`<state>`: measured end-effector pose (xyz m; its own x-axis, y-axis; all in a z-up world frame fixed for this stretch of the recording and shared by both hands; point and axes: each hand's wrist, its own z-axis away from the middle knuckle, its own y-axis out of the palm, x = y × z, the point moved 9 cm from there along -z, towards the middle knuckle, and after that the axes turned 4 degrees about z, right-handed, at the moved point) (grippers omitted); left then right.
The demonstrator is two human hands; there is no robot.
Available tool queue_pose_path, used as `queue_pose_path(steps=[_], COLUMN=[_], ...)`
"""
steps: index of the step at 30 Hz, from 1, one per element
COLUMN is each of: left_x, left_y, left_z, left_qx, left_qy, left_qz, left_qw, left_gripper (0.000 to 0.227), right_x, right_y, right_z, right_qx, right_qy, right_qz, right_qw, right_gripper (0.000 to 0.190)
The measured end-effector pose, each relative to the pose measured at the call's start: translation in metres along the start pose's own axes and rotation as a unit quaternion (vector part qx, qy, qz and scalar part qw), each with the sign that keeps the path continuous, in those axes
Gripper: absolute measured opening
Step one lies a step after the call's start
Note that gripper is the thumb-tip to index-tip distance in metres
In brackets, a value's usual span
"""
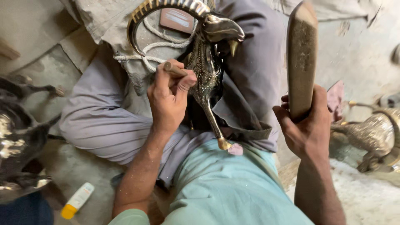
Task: The person sits on the floor and repeatedly hammers a small metal ram sculpture with a wooden mallet. They hold the sculpture steady with one hand while striking it with the other, focusing on the head and neck area.
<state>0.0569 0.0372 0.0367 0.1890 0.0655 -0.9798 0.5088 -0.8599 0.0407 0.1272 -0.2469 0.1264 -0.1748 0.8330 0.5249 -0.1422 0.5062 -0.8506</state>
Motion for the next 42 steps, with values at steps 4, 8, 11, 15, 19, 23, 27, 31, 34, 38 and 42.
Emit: queue_pose_path(steps=[4, 8, 11, 15, 19, 23, 27, 31, 34, 38, 42], left_x=[0.027, 0.052, 0.053, 0.07, 0.093, 0.075, 0.106, 0.131, 0.128, 0.112, 0.09], left_y=[0.006, 0.018, 0.025, 0.028, 0.028, 0.042, 0.042, 0.038, 0.04, 0.039, 0.037], left_z=[0.013, 0.025, 0.034, 0.057, 0.071, 0.078, 0.085, 0.088, 0.086, 0.082, 0.073], left_qx=[-0.043, -0.076, -0.11, -0.177, -0.186, -0.144, -0.116, -0.181, -0.194, -0.177, -0.135], left_qy=[-0.068, -0.101, -0.031, -0.016, -0.059, 0.118, 0.029, -0.062, -0.053, -0.015, 0.048], left_qz=[0.025, 0.114, 0.146, 0.173, -0.032, -0.293, -0.143, -0.113, -0.104, -0.106, -0.12], left_qw=[0.996, 0.986, 0.983, 0.969, 0.98, 0.938, 0.983, 0.975, 0.974, 0.978, 0.982], left_gripper=[0.03, 0.026, 0.021, 0.022, 0.023, 0.025, 0.01, 0.035, 0.035, 0.026, 0.012], right_x=[0.015, 0.036, 0.071, 0.143, 0.19, 0.211, 0.219, 0.235, 0.234, 0.243, 0.248], right_y=[-0.004, -0.016, -0.019, -0.001, 0.015, 0.025, 0.045, 0.05, 0.048, 0.045, 0.056], right_z=[-0.02, -0.042, -0.059, -0.063, -0.044, -0.038, -0.041, -0.034, -0.042, -0.029, -0.047], right_qx=[0.005, -0.005, -0.012, -0.101, -0.118, -0.025, -0.033, -0.042, 0.06, -0.027, 0.113], right_qy=[-0.011, -0.084, -0.202, -0.446, -0.575, -0.614, -0.638, -0.645, -0.564, -0.647, -0.547], right_qz=[-0.135, -0.129, 0.184, 0.388, 0.495, 0.442, 0.529, 0.552, 0.519, 0.558, 0.486], right_qw=[0.991, 0.988, 0.962, 0.8, 0.641, 0.654, 0.559, 0.527, 0.64, 0.52, 0.672], right_gripper=[0.059, 0.052, 0.044, 0.028, 0.026, 0.03, 0.032, 0.03, 0.047, 0.049, 0.041])
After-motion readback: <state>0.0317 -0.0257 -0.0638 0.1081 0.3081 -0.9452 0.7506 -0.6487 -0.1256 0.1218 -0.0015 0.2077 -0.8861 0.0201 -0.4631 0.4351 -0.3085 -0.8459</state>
